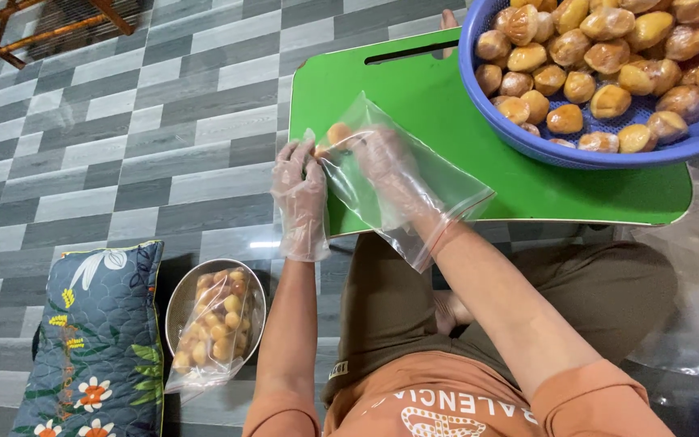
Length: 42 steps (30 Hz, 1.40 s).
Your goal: Packing small round food items from a bowl into a plastic bag while sitting on the floor
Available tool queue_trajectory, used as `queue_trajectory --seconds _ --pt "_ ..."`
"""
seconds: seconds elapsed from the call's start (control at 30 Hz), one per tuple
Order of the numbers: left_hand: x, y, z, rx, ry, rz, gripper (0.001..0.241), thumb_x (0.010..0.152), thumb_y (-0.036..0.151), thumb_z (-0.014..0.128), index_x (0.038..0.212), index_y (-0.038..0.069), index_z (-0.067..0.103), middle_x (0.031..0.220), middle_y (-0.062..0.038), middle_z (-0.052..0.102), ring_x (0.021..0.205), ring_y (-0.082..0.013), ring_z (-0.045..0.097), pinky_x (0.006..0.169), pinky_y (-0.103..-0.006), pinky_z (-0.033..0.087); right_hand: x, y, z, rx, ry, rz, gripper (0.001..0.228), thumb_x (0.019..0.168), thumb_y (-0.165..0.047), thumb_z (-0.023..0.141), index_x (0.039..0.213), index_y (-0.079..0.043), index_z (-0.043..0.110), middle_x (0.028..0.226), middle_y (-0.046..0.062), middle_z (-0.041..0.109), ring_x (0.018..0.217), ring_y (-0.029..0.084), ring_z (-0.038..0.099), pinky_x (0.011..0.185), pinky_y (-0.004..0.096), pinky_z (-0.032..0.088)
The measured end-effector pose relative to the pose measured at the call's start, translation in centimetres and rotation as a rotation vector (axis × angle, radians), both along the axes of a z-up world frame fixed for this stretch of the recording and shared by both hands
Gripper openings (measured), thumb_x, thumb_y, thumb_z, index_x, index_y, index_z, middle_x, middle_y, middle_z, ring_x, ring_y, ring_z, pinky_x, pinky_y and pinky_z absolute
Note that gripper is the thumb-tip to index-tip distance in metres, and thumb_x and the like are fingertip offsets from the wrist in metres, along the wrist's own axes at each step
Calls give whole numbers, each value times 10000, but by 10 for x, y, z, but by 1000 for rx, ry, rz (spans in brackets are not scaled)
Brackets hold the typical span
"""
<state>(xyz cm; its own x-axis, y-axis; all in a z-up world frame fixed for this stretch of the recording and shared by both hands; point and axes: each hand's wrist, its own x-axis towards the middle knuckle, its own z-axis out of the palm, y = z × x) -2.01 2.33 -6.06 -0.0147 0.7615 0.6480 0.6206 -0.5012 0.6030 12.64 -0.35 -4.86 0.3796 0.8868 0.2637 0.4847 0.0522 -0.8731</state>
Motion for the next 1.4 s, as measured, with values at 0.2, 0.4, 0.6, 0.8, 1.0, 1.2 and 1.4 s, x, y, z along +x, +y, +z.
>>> queue_trajectory --seconds 0.2,0.4,0.6,0.8,1.0,1.2,1.4 --pt "3 -5 8 103 25 -29 257 769 68 600 973 171 717 1031 -122 628 967 -330 637 821 -403 540 0 -6 11 -40 -13 17 206 813 -335 659 732 -150 700 771 67 687 853 270 663 775 357 496" --pt "19 10 5 346 142 -184 278 832 95 630 1094 167 690 1129 -103 630 1012 -286 628 883 -343 506 0 0 0 -70 -157 -44 171 842 -421 631 760 -280 684 754 -66 672 812 145 673 712 271 519" --pt "18 7 10 303 233 -329 297 852 117 614 1146 136 646 1091 -141 644 897 -339 636 765 -423 513 2 -28 32 -160 463 148 447 798 -418 562 998 -24 499 1033 199 506 1036 326 520 857 403 422" --pt "22 -4 29 263 280 -287 284 845 111 610 1123 142 658 1097 -126 648 835 -337 630 745 -415 508 27 -69 53 -296 -55 257 300 828 -193 615 1122 -167 661 1104 108 652 1065 267 613 932 382 480" --pt "20 -3 25 168 289 -263 265 887 165 579 1139 171 661 1140 -112 642 891 -316 629 772 -390 510 71 -140 119 -485 -194 542 311 891 -133 481 1150 -30 619 1068 203 627 1003 352 630 957 440 470" --pt "24 -8 35 153 293 -245 253 899 185 570 1128 169 676 1150 -111 642 903 -308 633 794 -370 511 124 -173 136 -415 -177 534 306 870 -185 524 1081 -32 685 1068 246 670 988 388 644 885 494 484" --pt "26 -25 61 169 239 -345 255 814 -36 567 1047 28 647 1037 -100 667 772 -264 604 704 -343 488 147 -175 158 -129 -107 -46 246 964 -187 519 1067 -3 646 741 104 570 660 171 499 536 252 413"
